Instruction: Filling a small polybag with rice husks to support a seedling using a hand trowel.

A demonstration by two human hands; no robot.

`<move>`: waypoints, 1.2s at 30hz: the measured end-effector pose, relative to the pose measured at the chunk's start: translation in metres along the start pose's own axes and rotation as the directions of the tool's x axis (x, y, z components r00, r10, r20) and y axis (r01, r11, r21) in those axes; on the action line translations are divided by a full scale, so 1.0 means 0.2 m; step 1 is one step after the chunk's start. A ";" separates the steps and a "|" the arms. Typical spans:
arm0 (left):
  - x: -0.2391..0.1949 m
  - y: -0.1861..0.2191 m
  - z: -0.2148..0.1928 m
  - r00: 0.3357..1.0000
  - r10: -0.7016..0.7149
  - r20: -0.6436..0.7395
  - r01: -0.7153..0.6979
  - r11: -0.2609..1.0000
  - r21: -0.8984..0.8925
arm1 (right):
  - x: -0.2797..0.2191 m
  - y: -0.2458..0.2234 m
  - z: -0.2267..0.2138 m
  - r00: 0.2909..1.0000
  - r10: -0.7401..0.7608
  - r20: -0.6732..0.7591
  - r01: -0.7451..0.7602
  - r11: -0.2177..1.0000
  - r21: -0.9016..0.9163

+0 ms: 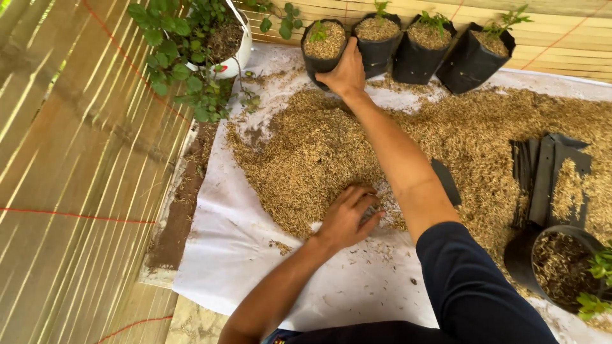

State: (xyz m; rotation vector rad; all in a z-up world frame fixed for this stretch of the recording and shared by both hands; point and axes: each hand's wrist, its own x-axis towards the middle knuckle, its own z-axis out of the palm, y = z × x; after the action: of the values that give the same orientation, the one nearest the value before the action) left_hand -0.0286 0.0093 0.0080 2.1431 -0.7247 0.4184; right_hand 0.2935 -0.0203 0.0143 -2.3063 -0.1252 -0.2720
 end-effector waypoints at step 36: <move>0.09 0.10 -0.09 0.939 -0.215 0.269 0.147 0.957 0.252 | -1.49 -0.09 -0.98 0.946 -0.104 0.306 0.194 0.940 -0.281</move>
State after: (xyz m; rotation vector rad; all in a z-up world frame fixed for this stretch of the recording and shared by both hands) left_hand -0.0280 0.0082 0.0405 2.5001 -0.6565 0.0839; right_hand -0.0310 -0.1535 0.0874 -2.6423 -0.4364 -0.0297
